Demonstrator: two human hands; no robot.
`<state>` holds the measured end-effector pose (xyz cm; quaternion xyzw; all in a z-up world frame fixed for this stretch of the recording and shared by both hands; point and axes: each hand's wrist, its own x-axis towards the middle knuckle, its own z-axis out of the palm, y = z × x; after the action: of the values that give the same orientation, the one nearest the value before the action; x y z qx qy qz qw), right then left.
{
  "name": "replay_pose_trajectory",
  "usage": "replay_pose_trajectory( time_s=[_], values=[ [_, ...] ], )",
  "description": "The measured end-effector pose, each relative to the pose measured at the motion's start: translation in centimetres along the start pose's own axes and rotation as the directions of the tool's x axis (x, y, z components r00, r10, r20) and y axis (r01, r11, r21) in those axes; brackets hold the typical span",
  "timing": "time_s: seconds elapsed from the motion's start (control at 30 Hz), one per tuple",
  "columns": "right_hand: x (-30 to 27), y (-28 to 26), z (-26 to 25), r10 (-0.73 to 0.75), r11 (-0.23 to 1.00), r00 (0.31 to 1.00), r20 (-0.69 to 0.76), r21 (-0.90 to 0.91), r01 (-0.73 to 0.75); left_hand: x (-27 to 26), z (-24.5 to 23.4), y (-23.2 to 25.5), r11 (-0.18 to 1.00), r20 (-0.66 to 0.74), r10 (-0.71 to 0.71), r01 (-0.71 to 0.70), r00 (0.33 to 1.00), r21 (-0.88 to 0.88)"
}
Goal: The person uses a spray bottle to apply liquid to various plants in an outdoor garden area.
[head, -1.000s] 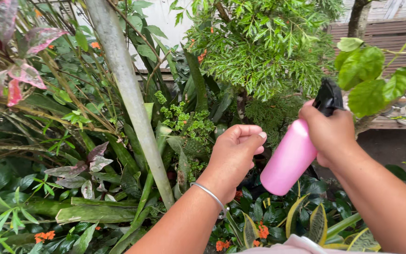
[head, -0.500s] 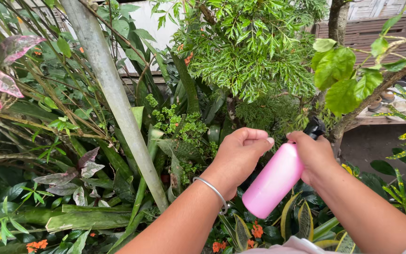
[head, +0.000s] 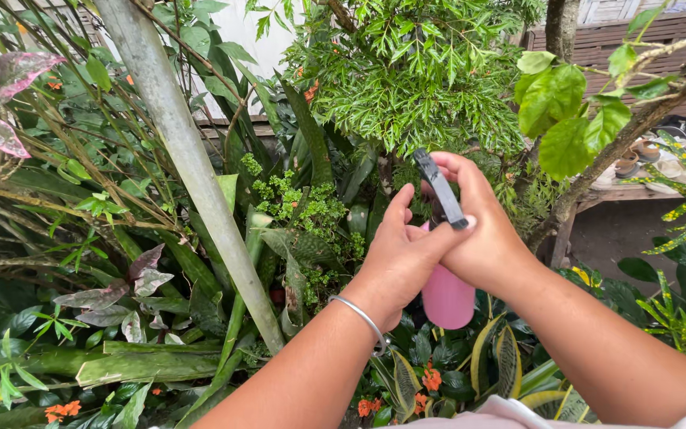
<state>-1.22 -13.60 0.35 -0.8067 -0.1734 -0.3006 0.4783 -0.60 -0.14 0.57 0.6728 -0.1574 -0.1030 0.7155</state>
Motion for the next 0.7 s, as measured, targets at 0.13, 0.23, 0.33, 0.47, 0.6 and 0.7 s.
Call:
replay_pose_trajectory(
  time_s=[0.13, 0.23, 0.33, 0.47, 0.6, 0.7],
  values=[
    [0.6, -1.3, -0.3, -0.035, 0.999, 0.992, 0.123, 0.014, 0.034, -0.2, -0.1, -0.4, 0.989, -0.01, 0.133, -0.133, 0.991, -0.066],
    [0.4, -1.1, -0.4, -0.029, 0.999, 0.978, 0.206, 0.044, 0.02, 0.2, -0.5, -1.2, 0.959, -0.014, 0.256, -0.256, 0.967, -0.122],
    [-0.7, -0.5, 0.0, -0.074, 0.997, 0.969, 0.235, -0.003, 0.077, 0.9, -1.8, -1.6, 0.952, -0.085, 0.185, -0.2, 0.979, -0.231],
    [-2.3, -0.2, 0.0, 0.223, 0.975, 0.916, 0.334, -0.057, -0.216, 1.6, -3.0, -1.7, 0.937, -0.25, 0.106, -0.181, 0.962, -0.298],
    [-3.4, 0.2, -0.3, 0.371, 0.918, 0.793, 0.483, -0.065, -0.39, 2.2, -2.7, -2.1, 0.964, -0.265, 0.127, -0.182, 0.956, -0.195],
    [-3.1, 1.3, -1.8, 0.399, 0.91, 0.715, 0.574, -0.154, -0.385, 2.7, -2.6, -2.8, 0.938, -0.202, 0.167, -0.093, 0.965, 0.333]
  ],
)
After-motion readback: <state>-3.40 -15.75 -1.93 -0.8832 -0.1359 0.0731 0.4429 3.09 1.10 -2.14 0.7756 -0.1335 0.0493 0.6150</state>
